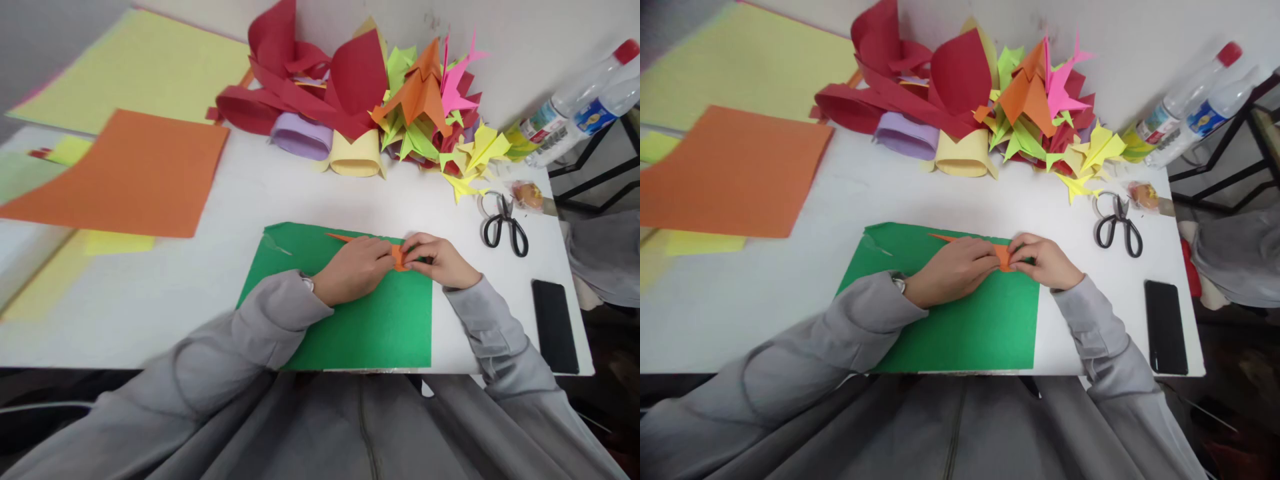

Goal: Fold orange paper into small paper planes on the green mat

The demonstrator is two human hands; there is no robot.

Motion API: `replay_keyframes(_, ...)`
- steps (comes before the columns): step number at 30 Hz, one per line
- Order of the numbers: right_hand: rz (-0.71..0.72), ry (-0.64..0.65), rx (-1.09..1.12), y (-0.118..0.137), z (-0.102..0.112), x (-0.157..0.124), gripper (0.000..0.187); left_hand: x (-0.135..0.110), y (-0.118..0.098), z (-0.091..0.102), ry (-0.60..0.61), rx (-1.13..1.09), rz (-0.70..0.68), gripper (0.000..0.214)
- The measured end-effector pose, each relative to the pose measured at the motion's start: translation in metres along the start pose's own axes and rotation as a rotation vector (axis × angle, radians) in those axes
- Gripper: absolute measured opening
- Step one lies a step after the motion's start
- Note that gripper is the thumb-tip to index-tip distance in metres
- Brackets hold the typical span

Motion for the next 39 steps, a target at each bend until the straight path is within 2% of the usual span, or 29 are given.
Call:
replay_keyframes(8, 0.006, 0.038, -0.078, 0.002, -0.002, 0.0, 0.009, -0.004, -0.009, 0.005, -0.087, 0.018, 0.066, 0.025)
replay_keyframes(17, -0.026, 0.068, -0.138, 0.004, -0.001, 0.0, 0.01, -0.002, -0.012, 0.005, -0.071, 0.013, 0.115, 0.027)
replay_keyframes(29, -0.108, 0.032, -0.236, 0.009, -0.006, 0.0, 0.012, 0.002, -0.012, 0.002, -0.036, -0.201, 0.39, 0.025)
replay_keyframes(39, -0.133, 0.026, -0.328, 0.014, -0.009, 0.001, 0.015, 0.004, -0.016, -0.005, 0.039, 0.013, 0.438, 0.023)
Point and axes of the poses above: each hand's wrist, its own x-axis towards the middle knuckle, its own z-axis out of the back of the hand, y = z × x, the point moved 5 cm from there along x, towards the middle knuckle, and after that the axes turned 11 degrees about z, right-handed, at the moved point
